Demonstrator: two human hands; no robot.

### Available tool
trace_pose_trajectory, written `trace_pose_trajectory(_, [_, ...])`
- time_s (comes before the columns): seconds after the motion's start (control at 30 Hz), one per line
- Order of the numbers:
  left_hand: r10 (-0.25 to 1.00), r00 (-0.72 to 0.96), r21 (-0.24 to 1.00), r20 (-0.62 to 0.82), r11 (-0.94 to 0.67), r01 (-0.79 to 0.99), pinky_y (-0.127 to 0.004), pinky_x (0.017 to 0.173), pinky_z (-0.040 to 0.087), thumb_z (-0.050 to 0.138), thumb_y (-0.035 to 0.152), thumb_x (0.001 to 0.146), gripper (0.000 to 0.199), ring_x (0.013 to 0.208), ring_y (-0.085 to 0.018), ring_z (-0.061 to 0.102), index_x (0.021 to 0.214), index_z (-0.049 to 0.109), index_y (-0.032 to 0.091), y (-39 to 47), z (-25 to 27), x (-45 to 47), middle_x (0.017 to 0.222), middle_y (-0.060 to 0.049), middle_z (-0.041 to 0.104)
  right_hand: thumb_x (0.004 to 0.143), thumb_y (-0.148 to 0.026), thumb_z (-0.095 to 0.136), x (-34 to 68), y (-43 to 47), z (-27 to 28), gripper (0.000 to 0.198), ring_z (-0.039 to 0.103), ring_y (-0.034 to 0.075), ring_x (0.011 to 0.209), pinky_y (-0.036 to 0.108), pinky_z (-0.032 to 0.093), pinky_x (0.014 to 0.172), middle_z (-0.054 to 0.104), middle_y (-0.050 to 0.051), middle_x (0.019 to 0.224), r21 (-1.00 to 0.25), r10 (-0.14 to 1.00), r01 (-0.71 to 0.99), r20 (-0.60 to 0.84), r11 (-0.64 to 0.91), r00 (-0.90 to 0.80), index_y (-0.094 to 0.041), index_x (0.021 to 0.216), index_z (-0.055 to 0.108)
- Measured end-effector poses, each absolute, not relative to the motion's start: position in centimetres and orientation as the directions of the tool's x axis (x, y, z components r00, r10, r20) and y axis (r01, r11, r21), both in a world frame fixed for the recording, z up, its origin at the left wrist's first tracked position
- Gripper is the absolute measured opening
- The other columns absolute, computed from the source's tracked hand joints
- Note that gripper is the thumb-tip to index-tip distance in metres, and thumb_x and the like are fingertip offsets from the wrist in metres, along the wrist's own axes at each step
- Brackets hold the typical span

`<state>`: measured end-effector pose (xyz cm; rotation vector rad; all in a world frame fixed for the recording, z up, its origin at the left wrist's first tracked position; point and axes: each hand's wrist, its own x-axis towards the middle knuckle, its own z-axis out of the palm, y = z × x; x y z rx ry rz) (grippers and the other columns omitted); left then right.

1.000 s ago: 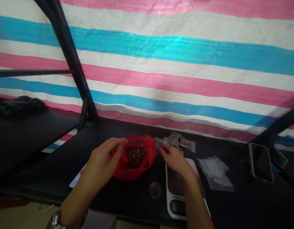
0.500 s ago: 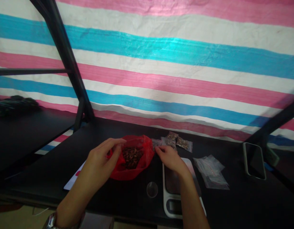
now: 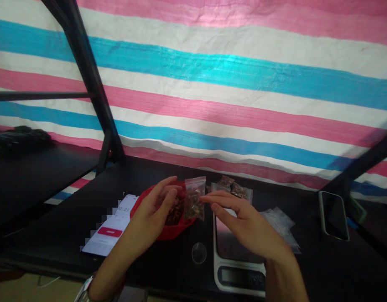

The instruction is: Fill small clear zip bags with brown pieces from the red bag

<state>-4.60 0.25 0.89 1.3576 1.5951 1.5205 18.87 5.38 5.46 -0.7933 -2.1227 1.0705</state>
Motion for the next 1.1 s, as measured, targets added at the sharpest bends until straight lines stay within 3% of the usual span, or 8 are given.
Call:
trace_pose_trajectory(0.13, [0.941, -0.296, 0.984, 0.166, -0.14, 0.109, -0.04, 0.086, 0.068, 0.08, 0.073, 0.077, 0.064, 0.098, -0.028, 0.082, 0.118, 0.074, 0.024, 0.7, 1.2, -4.3, 0.107, -0.008, 0.085, 0.109, -0.033, 0.059, 18.4, 4.4, 5.9, 0.027, 0.074, 0.02, 0.117, 0.034, 0.055, 0.109, 0.082, 0.001, 0.122, -0.866, 0.689, 0.194, 0.211, 0.461, -0.694, -0.032, 0.119, 0.085])
trace_pose_trajectory(0.3, [0.921, -0.345, 0.984, 0.181, -0.166, 0.073, -0.039, 0.086, 0.067, 0.088, 0.058, 0.072, 0.057, 0.093, -0.026, 0.082, 0.114, 0.074, 0.023, 0.7, 1.7, -4.4, 0.097, -0.005, 0.084, 0.109, -0.032, 0.059, 18.5, 4.9, 5.2, 0.026, 0.074, 0.018, 0.114, 0.031, 0.053, 0.106, 0.082, 0.001, 0.118, -0.876, 0.702, 0.168, 0.233, 0.451, -0.673, -0.029, 0.112, 0.085])
trace_pose_trajectory(0.47, [0.907, -0.324, 0.942, 0.27, -0.179, 0.282, -0.042, 0.093, 0.066, 0.075, 0.052, 0.084, 0.04, 0.096, -0.027, 0.081, 0.114, 0.078, 0.026, 0.3, 1.5, -3.8, 0.104, -0.005, 0.085, 0.106, -0.04, 0.062, 17.8, 5.6, 4.4, 0.026, 0.072, 0.019, 0.095, 0.029, 0.053, 0.083, 0.081, 0.002, 0.104, -0.882, 0.868, 0.245, 0.285, 0.403, -0.406, -0.024, 0.111, 0.081])
trace_pose_trajectory(0.7, [0.862, -0.221, 0.809, 0.457, -0.299, 0.506, -0.04, 0.1, 0.06, 0.065, 0.04, 0.094, 0.028, 0.107, -0.025, 0.076, 0.115, 0.08, 0.03, 0.7, 0.7, -3.2, 0.115, -0.004, 0.083, 0.1, -0.028, 0.069, 15.5, 5.1, 4.1, 0.018, 0.066, 0.015, 0.073, 0.024, 0.043, 0.065, 0.078, -0.001, 0.082, -0.902, 0.85, 0.309, 0.107, 0.301, -0.515, -0.02, 0.092, 0.083])
trace_pose_trajectory(0.83, [0.718, -0.377, 0.746, 0.585, -0.293, 0.598, -0.037, 0.094, 0.057, 0.07, 0.038, 0.092, 0.019, 0.103, -0.023, 0.072, 0.107, 0.076, 0.027, 0.5, 0.7, -1.6, 0.107, -0.003, 0.078, 0.093, -0.023, 0.074, 15.5, 5.2, 4.2, 0.013, 0.063, 0.015, 0.072, 0.025, 0.041, 0.064, 0.076, -0.001, 0.078, -0.921, 0.887, 0.317, 0.059, 0.225, -0.458, -0.018, 0.083, 0.082])
trace_pose_trajectory(0.9, [0.756, -0.4, 0.797, 0.518, -0.257, 0.546, -0.031, 0.075, 0.054, 0.067, 0.042, 0.096, 0.018, 0.08, -0.019, 0.066, 0.094, 0.071, 0.025, 0.1, 0.9, -0.6, 0.088, 0.0, 0.073, 0.09, -0.022, 0.076, 15.6, 5.2, 4.4, 0.012, 0.062, 0.015, 0.073, 0.025, 0.041, 0.065, 0.075, -0.001, 0.077, -0.924, 0.899, 0.322, 0.049, 0.206, -0.435, -0.018, 0.08, 0.082])
trace_pose_trajectory(0.97, [0.87, -0.304, 0.868, 0.389, -0.234, 0.438, -0.028, 0.062, 0.047, 0.063, 0.045, 0.099, 0.025, 0.067, -0.016, 0.059, 0.085, 0.067, 0.024, -0.2, 1.2, 0.4, 0.075, 0.003, 0.066, 0.087, -0.019, 0.076, 15.7, 5.0, 4.8, 0.011, 0.059, 0.014, 0.072, 0.025, 0.04, 0.065, 0.073, -0.002, 0.075, -0.92, 0.906, 0.336, 0.047, 0.203, -0.42, -0.019, 0.078, 0.081])
trace_pose_trajectory(1.1, [0.938, -0.23, 0.946, 0.26, -0.2, 0.254, -0.026, 0.06, 0.043, 0.065, 0.046, 0.097, 0.029, 0.065, -0.014, 0.054, 0.079, 0.061, 0.023, -0.2, 1.4, 0.9, 0.071, 0.005, 0.058, 0.085, -0.018, 0.076, 15.4, 4.5, 5.2, 0.013, 0.051, 0.013, 0.066, 0.027, 0.034, 0.062, 0.066, -0.005, 0.068, -0.877, 0.931, 0.42, 0.075, 0.232, -0.358, -0.02, 0.073, 0.08])
